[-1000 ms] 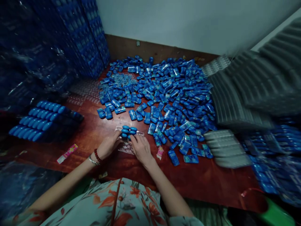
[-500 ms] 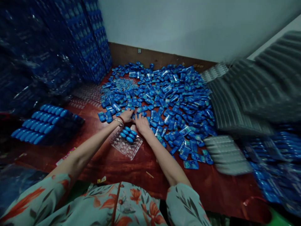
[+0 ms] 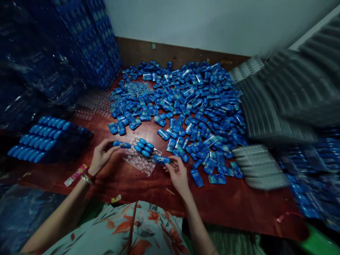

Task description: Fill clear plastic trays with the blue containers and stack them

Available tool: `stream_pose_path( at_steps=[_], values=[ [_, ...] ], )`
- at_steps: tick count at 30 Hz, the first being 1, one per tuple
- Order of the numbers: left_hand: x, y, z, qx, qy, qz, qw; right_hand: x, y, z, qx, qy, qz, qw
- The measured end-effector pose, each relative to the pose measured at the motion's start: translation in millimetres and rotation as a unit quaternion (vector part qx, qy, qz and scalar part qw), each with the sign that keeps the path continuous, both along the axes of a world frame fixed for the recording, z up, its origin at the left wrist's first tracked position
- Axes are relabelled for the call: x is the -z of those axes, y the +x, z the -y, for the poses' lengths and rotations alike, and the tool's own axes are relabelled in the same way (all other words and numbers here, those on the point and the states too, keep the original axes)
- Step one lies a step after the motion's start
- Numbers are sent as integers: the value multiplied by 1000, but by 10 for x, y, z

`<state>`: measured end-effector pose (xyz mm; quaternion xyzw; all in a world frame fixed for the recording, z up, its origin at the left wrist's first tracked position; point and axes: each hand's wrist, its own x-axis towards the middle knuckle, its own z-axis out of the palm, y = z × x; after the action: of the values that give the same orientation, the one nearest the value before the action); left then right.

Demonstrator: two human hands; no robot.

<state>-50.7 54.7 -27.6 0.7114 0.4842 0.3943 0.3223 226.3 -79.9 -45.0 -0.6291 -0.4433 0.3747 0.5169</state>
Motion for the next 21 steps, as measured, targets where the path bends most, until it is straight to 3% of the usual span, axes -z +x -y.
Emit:
stream_pose_path(
  at_steps=[4,7,10,13,17,21],
  values=[
    [200,8,365,42,24,-22,999,49,-359,58,-46,59,167,983],
    [284,139,386,90,84,-76,990,31,-469,-98,-129,108,310,936],
    [217,224,355,173,114,-160,965,-83,-440,-230,-226,83,442,864],
    [48,287,375,238,120,-238,934,-261,-387,-322,-298,42,511,805],
    [-110,402,421,285,105,-309,901,-456,-378,-437,-370,28,533,760],
    [-41,465,439,266,100,-321,904,-533,-435,-483,-391,13,558,732]
  ],
)
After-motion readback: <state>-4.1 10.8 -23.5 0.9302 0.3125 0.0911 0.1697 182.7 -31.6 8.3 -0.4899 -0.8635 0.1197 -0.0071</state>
